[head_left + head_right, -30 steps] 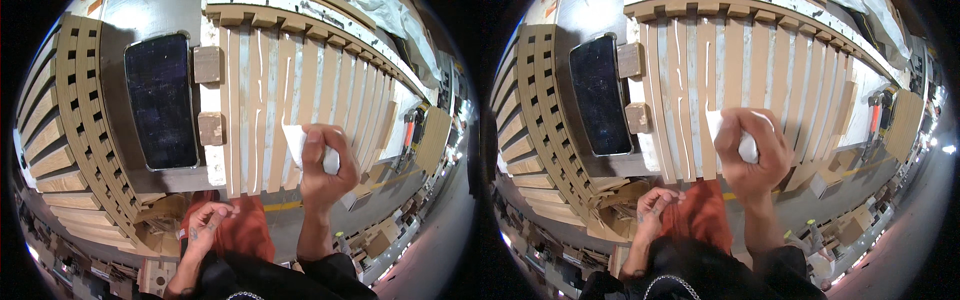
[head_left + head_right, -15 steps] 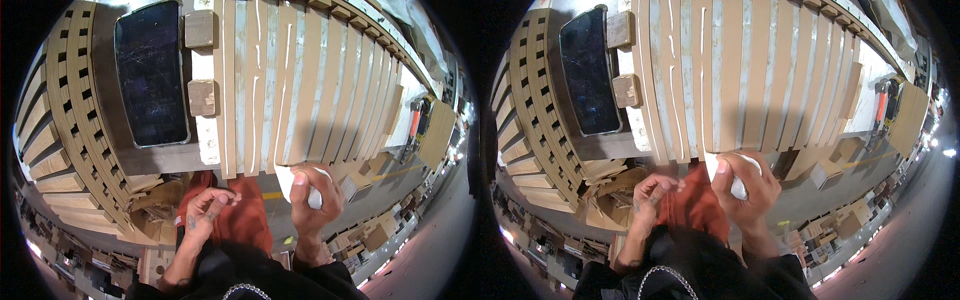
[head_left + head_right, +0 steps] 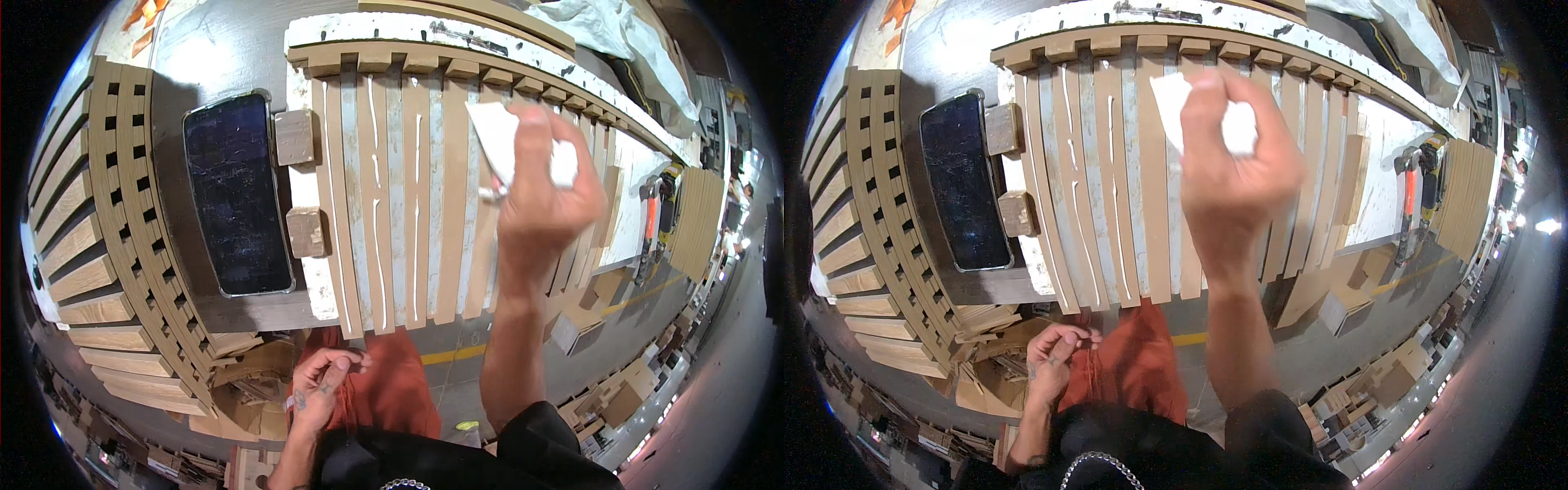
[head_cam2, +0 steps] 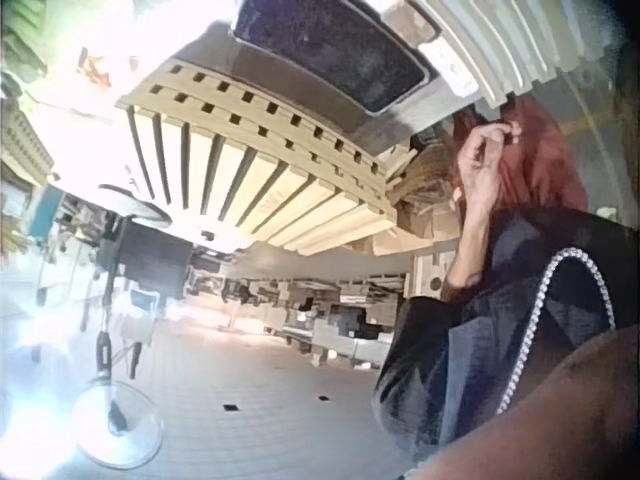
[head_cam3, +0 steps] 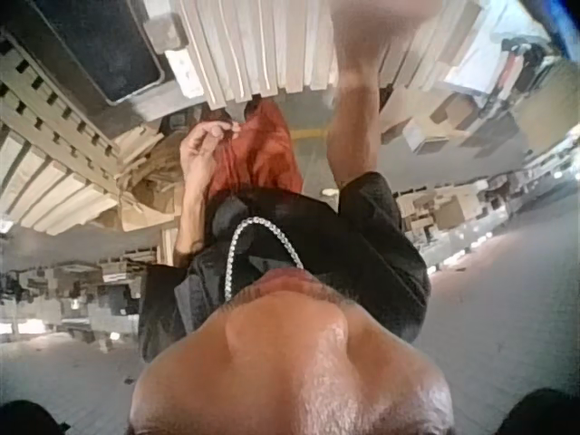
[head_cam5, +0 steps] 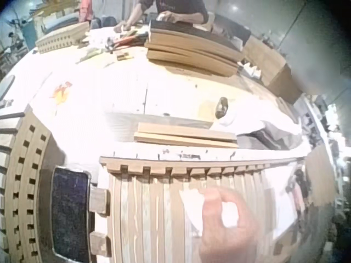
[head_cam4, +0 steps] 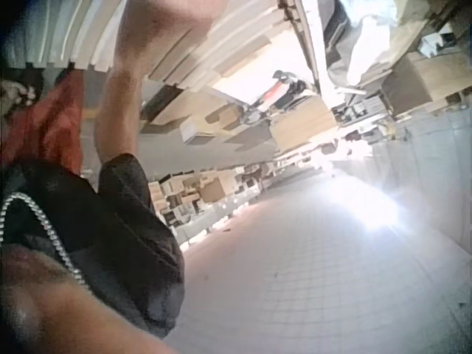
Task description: Assembling wooden slats into a jig, tapping them into place with a hammer, and applying wood glue to secure the assembly.
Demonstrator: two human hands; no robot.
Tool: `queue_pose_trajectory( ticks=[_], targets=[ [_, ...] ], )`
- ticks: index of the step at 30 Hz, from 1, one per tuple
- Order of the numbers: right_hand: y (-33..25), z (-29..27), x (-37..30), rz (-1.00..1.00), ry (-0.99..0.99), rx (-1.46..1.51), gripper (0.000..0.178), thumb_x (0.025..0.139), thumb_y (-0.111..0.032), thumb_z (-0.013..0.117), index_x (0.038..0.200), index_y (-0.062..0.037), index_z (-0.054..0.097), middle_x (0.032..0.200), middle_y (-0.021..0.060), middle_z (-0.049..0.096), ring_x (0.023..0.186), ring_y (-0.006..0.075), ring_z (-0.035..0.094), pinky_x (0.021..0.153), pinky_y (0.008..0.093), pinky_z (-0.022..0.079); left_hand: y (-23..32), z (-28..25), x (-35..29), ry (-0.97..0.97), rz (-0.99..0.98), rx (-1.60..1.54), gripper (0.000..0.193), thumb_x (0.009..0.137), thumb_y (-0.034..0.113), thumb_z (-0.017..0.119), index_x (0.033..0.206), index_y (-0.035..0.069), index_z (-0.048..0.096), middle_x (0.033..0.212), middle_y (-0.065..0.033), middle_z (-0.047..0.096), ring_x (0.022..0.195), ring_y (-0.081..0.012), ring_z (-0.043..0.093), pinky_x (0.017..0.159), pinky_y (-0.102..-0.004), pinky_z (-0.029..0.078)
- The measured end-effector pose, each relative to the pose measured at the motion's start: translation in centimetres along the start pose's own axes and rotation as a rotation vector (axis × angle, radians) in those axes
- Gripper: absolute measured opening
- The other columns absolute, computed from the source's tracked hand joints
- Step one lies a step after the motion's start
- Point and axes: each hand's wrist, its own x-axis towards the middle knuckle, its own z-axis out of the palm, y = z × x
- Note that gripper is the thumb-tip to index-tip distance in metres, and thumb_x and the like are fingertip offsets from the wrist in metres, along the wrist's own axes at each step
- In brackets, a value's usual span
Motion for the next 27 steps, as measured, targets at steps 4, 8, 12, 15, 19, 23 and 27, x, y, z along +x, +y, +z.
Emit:
queue_pose_trajectory(
  ticks=[4, 8, 12, 15, 19, 23, 27],
  targets=[
    [1.7, 1.2, 1.4, -0.148, -0.066, 0.129, 0.014, 0.091, -0.011, 0.067, 0.092, 0.0027, 0.068, 0.077, 0.0037, 0.066, 0.074, 0.0087, 0.057, 0.069, 0.0229, 0.046, -0.1, -0.3, 0.0, 0.012, 0.034, 0.004, 0.023, 0.098, 0.017, 0.061, 0.1, -0.005, 0.066, 0.102, -0.0179, 0.07, 0.094, -0.023, 0.068, 0.087, -0.0363, 0.054],
    [1.9, 1.6, 1.4, -0.168, -0.067, 0.123, 0.014, 0.091, -0.011, 0.067, 0.093, 0.0026, 0.068, 0.077, 0.004, 0.067, 0.073, 0.0093, 0.057, 0.069, 0.0234, 0.047, 0.1, -0.3, 0.1, 0.025, 0.035, 0.004, 0.024, 0.097, 0.018, 0.062, 0.101, -0.005, 0.066, 0.102, -0.0183, 0.07, 0.094, -0.0227, 0.068, 0.087, -0.0358, 0.054],
    [1.7, 1.5, 1.2, -0.117, -0.072, 0.134, 0.013, 0.091, -0.011, 0.067, 0.092, 0.0026, 0.068, 0.077, 0.0046, 0.067, 0.073, 0.0095, 0.057, 0.068, 0.0241, 0.047, -0.1, 0.0, 0.3, 0.012, 0.028, -0.018, 0.024, 0.097, 0.019, 0.062, 0.101, -0.004, 0.066, 0.101, -0.0177, 0.07, 0.094, -0.0223, 0.068, 0.087, -0.0352, 0.054],
    [1.8, 0.8, 0.6, -0.168, -0.057, 0.095, 0.012, 0.089, -0.009, 0.068, 0.09, 0.0022, 0.068, 0.075, 0.0061, 0.066, 0.07, 0.0108, 0.057, 0.066, 0.0249, 0.047, -0.3, 0.1, 0.3, -0.006, 0.034, -0.028, 0.023, 0.098, 0.019, 0.061, 0.101, -0.004, 0.066, 0.101, -0.0171, 0.07, 0.094, -0.0224, 0.068, 0.086, -0.0351, 0.054],
    [1.8, -0.8, -0.9, -0.156, -0.071, -0.061, 0.009, 0.086, -0.007, 0.068, 0.088, 0.0011, 0.068, 0.073, 0.0083, 0.065, 0.065, 0.013, 0.057, 0.062, 0.0257, 0.046, -0.1, 0.4, 0.1, 0.006, 0.044, -0.026, 0.023, 0.098, 0.018, 0.061, 0.1, -0.004, 0.066, 0.102, -0.0168, 0.07, 0.095, -0.0227, 0.068, 0.086, -0.0351, 0.054],
    [2.8, -2.1, -2.6, -0.339, -0.083, -0.003, 0.005, 0.085, -0.004, 0.068, 0.087, -0.0002, 0.067, 0.072, 0.0084, 0.064, 0.062, 0.0143, 0.057, 0.057, 0.0268, 0.045, -0.2, 0.7, 0.0, 0.012, 0.021, -0.017, 0.023, 0.097, 0.019, 0.062, 0.1, -0.003, 0.066, 0.102, -0.0167, 0.07, 0.095, -0.0227, 0.067, 0.087, -0.0351, 0.054],
    [2.7, -4.0, -5.0, -0.263, -0.154, 0.003, 0.004, 0.084, -0.002, 0.068, 0.086, -0.0007, 0.066, 0.074, 0.0087, 0.065, 0.061, 0.0158, 0.058, 0.056, 0.0273, 0.045, -0.3, 1.1, -0.1, 0.043, 0.026, 0.001, 0.023, 0.096, 0.019, 0.062, 0.096, -0.003, 0.065, 0.098, -0.0164, 0.07, 0.091, -0.0234, 0.067, 0.085, -0.038, 0.054]
  ],
)
